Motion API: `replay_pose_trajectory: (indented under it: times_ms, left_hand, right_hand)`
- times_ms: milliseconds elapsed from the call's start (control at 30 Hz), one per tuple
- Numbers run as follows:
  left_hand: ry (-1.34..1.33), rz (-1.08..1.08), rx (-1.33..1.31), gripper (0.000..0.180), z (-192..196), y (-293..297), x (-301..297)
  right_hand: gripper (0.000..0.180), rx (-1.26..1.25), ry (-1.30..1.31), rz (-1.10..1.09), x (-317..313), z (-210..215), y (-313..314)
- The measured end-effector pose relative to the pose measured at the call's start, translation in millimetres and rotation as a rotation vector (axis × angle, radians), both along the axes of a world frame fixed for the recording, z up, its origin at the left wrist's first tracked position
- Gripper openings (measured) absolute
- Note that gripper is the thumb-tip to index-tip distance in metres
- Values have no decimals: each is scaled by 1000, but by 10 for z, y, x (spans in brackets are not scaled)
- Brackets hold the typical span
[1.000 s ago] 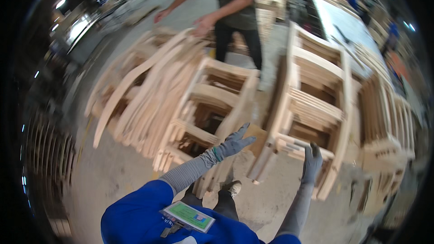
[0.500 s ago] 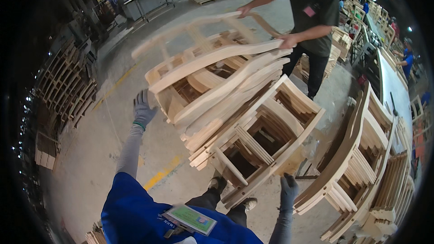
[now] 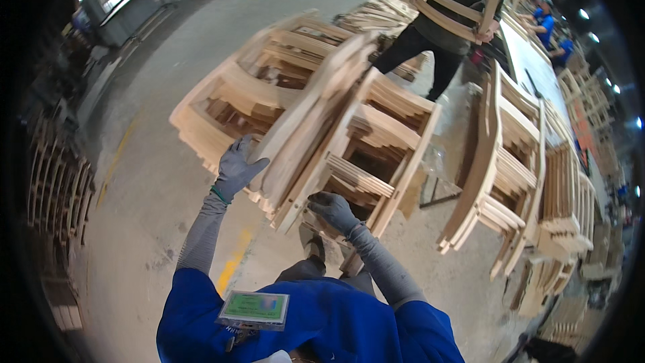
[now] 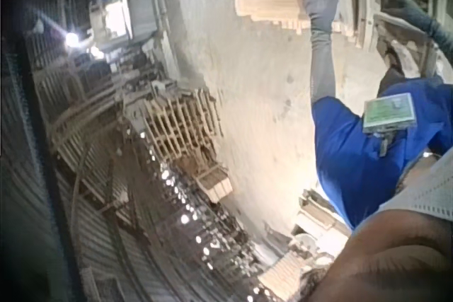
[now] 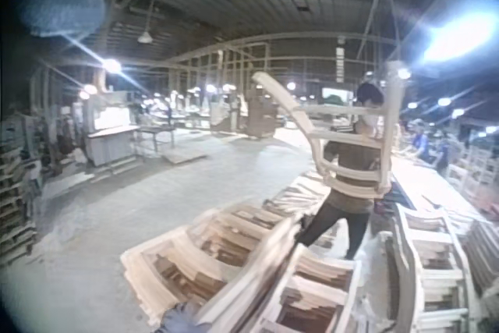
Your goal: The person applies glue to wooden chair frames using a brush and a small container. They repeatedly dip the brush into the container and spread glue along joints and edges of multiple frames, then place the frames onto a stack.
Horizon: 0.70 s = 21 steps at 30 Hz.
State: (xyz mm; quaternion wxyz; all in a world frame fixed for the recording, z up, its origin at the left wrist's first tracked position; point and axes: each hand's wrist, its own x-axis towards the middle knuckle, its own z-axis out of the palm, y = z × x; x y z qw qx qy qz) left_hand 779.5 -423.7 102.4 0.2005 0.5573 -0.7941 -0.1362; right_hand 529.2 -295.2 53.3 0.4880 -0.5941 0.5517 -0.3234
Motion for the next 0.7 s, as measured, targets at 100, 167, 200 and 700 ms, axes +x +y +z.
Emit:
replay_pose_trajectory:
  times_ms: [100,167,200,700]
  left_hand:
    - [-113,-58,-19,72,-237,-184,-210]
    - [-131,-64,-115,62,-362,-326,-274]
    - [-153,-67,-25,60,-370,-434,-355]
    - [-73,-154,137,48,-259,1015,732]
  right_hand:
    - [33,116,31,-110,-132,-108,202]
    - [33,190,-48,-193,-146,-179,244]
    - [33,190,-24,-190,-160,-217,219]
    - [33,-661,544,-209,-82,759,-1459]
